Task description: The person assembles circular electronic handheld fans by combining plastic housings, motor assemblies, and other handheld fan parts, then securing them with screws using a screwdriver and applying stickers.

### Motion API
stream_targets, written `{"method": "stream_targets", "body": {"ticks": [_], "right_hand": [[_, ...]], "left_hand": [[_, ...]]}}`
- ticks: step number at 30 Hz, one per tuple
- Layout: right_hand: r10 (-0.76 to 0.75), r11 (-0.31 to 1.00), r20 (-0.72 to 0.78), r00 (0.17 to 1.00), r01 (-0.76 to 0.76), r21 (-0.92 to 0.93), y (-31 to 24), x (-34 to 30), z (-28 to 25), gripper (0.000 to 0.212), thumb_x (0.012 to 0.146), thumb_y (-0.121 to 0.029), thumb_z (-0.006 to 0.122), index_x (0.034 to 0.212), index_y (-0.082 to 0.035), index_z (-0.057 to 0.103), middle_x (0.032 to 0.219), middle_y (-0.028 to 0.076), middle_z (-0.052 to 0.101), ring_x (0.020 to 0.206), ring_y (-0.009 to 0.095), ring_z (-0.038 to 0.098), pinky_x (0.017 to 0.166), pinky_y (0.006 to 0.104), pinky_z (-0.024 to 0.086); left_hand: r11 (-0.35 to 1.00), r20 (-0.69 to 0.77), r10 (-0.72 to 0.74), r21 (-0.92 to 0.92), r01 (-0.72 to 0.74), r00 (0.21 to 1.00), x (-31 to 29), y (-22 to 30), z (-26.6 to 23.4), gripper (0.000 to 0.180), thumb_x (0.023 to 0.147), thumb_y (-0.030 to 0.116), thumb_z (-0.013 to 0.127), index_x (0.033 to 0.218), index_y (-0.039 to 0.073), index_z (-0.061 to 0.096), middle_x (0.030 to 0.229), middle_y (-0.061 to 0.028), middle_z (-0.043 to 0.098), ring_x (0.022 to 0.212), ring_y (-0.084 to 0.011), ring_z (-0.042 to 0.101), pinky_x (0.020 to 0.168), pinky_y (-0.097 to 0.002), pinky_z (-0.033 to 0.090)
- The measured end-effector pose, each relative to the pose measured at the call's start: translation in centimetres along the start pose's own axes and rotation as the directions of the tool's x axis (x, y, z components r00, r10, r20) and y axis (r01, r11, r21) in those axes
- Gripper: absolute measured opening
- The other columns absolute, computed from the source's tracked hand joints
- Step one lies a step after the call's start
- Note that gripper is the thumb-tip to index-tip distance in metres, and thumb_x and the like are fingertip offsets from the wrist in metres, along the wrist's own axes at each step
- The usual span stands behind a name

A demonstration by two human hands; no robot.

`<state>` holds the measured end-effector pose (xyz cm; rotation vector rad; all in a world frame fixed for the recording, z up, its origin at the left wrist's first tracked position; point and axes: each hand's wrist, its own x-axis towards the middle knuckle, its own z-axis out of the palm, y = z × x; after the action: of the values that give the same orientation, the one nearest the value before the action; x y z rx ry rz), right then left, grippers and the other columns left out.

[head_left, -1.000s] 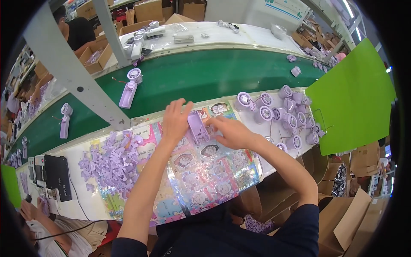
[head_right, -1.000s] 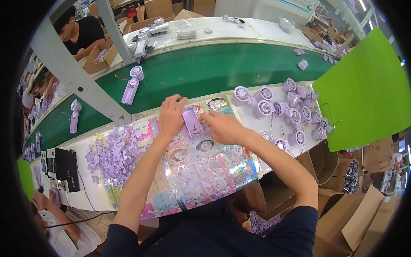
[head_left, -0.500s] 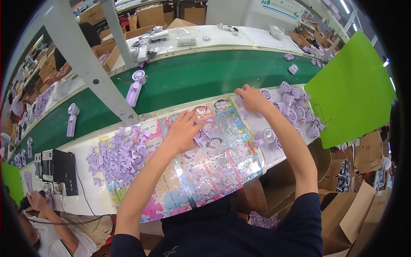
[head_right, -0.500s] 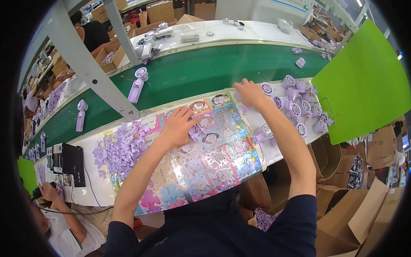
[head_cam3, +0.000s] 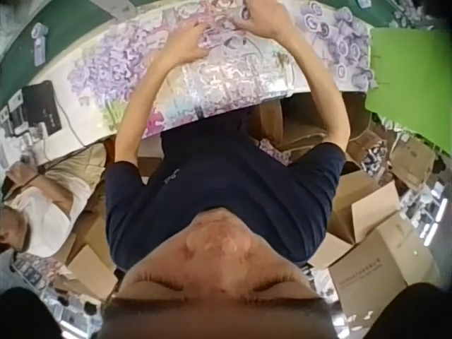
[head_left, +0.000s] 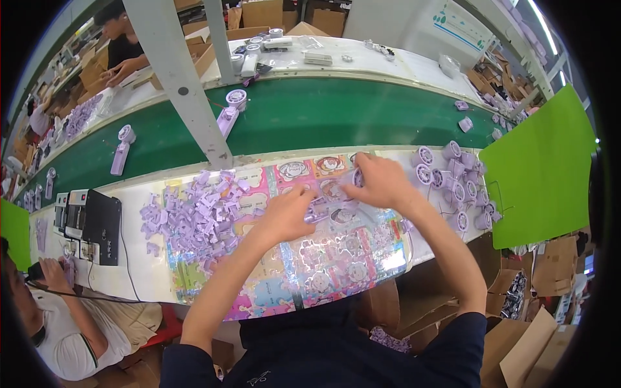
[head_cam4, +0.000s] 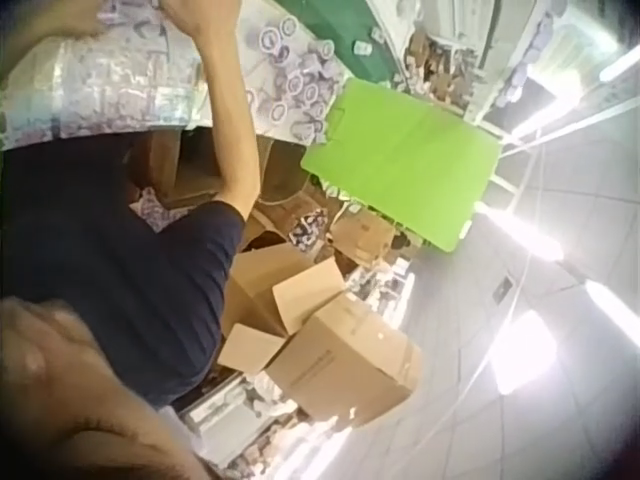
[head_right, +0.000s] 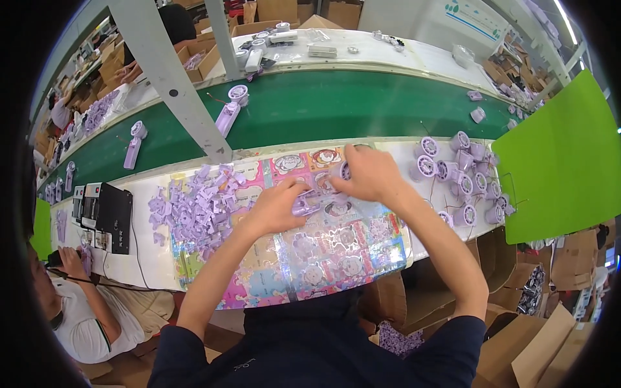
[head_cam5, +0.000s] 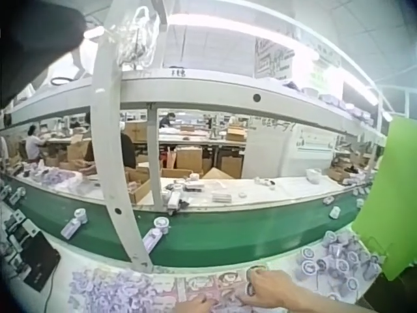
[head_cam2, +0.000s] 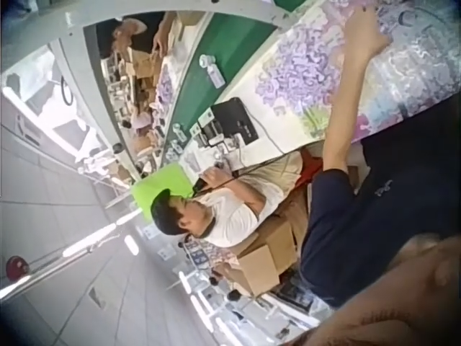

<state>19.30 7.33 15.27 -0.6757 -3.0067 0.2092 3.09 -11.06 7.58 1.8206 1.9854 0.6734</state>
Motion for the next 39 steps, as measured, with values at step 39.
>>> {"method": "stream_targets", "body": {"ticks": [39], "right_hand": [[0.397,0.767,-0.282,0.873,-0.147,0.625,-2.3,-2.5,2.2,0.044,0.099,-0.044,0.060,0.102,0.000,0.063,0.088,0.019,0.070,0.078,0.037,0.069,0.070,0.0445,0.052]], "left_hand": [[0.487,-0.179,-0.410,-0.872,0.048,0.894,1.2,-0.9,2.7,0.035,0.086,0.015,0.077,0.117,-0.001,0.073,0.094,-0.0088,0.077,0.080,-0.0113,0.067,0.072,-0.0280,0.052]]}}
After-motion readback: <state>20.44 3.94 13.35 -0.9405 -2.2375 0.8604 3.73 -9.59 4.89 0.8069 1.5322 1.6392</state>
